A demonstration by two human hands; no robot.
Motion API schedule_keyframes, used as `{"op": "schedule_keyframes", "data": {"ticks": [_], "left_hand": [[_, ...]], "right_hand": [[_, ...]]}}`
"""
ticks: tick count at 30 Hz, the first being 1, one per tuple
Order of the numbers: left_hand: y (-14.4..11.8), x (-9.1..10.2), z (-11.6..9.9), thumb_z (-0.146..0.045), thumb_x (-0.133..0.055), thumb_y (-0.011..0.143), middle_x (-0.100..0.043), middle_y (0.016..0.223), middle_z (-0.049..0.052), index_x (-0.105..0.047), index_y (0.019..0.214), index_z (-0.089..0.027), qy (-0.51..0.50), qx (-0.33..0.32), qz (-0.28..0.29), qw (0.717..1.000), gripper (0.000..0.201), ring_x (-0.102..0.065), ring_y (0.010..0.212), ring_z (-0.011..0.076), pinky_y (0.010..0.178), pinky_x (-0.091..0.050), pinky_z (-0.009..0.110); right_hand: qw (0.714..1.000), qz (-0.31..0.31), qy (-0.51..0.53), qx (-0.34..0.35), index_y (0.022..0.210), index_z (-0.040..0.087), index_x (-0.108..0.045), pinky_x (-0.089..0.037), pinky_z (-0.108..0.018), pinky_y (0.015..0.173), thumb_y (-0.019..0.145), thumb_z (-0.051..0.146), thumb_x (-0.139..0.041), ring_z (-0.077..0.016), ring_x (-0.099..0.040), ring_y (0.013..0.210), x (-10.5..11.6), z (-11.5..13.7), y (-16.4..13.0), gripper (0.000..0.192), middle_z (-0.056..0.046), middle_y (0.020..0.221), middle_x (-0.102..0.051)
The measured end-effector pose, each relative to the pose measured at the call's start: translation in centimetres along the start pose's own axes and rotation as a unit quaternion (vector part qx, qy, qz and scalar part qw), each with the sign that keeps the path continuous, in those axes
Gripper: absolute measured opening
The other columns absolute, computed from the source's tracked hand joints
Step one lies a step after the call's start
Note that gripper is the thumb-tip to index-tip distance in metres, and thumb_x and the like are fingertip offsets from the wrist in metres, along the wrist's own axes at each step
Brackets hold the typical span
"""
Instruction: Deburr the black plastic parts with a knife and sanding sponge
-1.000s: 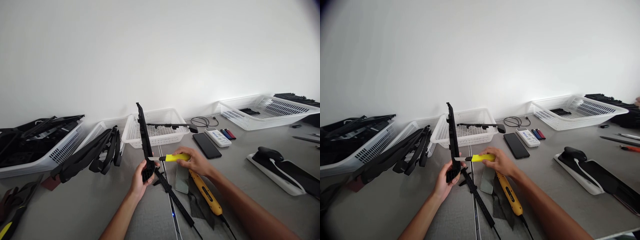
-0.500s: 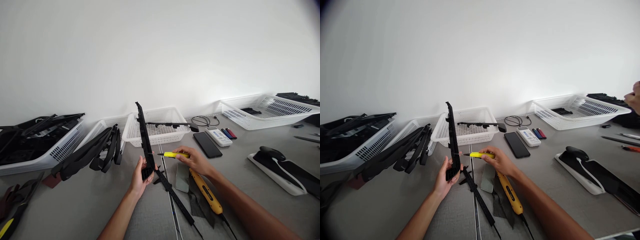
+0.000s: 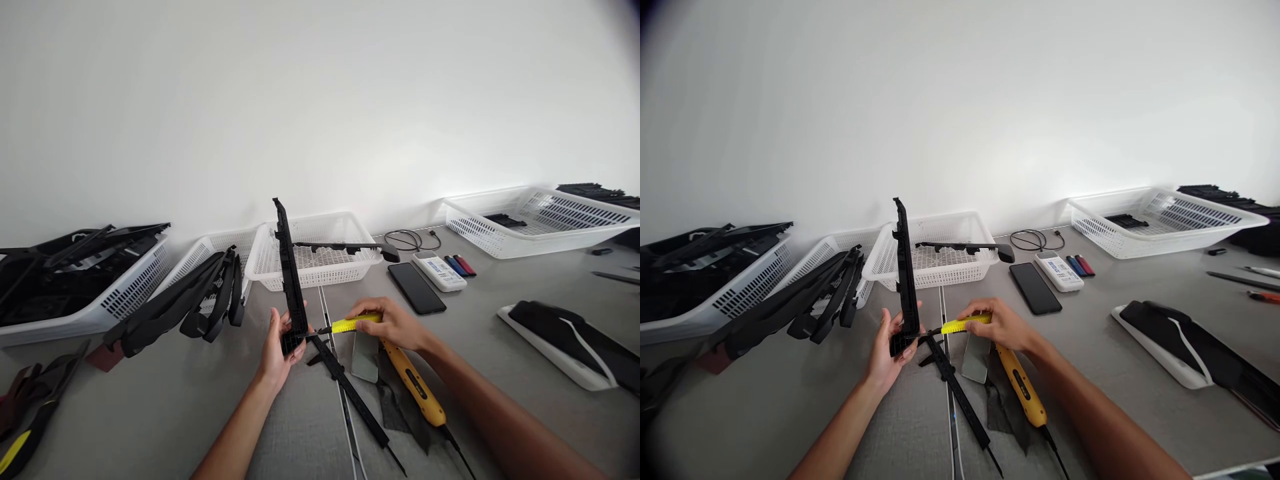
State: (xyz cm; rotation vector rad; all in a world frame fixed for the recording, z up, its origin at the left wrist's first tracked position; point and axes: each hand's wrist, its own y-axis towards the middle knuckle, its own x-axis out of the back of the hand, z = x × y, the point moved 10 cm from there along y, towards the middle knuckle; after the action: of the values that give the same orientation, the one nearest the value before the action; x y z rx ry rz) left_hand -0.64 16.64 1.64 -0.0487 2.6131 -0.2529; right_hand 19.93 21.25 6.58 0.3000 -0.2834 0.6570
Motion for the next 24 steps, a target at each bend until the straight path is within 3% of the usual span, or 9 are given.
{"op": "schedule_keyframes", "data": {"ticks": [4, 11, 19, 24], "left_hand": [[0.0, 0.1, -0.1, -0.081, -0.061, 0.088, -0.073, 0.076, 0.006, -0.071, 0.132, -0.015, 0.0, -0.006, -0.002, 1.0, 0.081, -0.039, 0.039, 0.0056, 0.036, -0.021, 0.019], [-0.2, 0.0, -0.1, -0.078, -0.062, 0.089, -0.071, 0.079, 0.005, -0.068, 0.138, -0.016, 0.002, -0.004, -0.002, 1.0, 0.079, -0.037, 0.043, 0.0055, 0.038, -0.021, 0.018], [-0.2, -0.5, -0.5, -0.069, -0.068, 0.091, -0.073, 0.08, 0.005, -0.072, 0.117, -0.016, 0.006, -0.01, 0.002, 1.0, 0.058, -0.032, 0.039, 0.0033, 0.037, -0.019, 0.018], [-0.4, -1.0, -0.4, -0.068, -0.066, 0.093, -0.071, 0.079, 0.004, -0.069, 0.132, -0.017, -0.02, -0.011, 0.022, 0.999, 0.065, -0.034, 0.038, 0.0029, 0.038, -0.023, 0.019]], "right_hand": [[1.0, -0.003, 0.001, -0.002, 0.107, 0.02, -0.08, -0.049, -0.031, 0.075, 0.095, 0.043, -0.07, -0.021, -0.065, 0.084, 0.0, 0.0, 0.0, 0.028, -0.006, 0.099, -0.076], [0.997, 0.052, 0.038, -0.031, 0.104, 0.019, -0.079, -0.05, -0.03, 0.075, 0.092, 0.039, -0.073, -0.0204, -0.066, 0.084, -1.6, 0.1, -0.2, 0.023, -0.004, 0.097, -0.076], [0.998, 0.038, 0.045, -0.035, 0.103, 0.019, -0.079, -0.048, -0.03, 0.076, 0.095, 0.047, -0.071, -0.0207, -0.065, 0.084, -1.8, -0.1, -0.1, 0.031, -0.005, 0.094, -0.076], [0.998, 0.001, 0.053, -0.03, 0.107, 0.02, -0.079, -0.048, -0.03, 0.072, 0.095, 0.049, -0.071, -0.0198, -0.063, 0.081, -1.1, -0.2, -0.1, 0.032, -0.005, 0.095, -0.075]]}}
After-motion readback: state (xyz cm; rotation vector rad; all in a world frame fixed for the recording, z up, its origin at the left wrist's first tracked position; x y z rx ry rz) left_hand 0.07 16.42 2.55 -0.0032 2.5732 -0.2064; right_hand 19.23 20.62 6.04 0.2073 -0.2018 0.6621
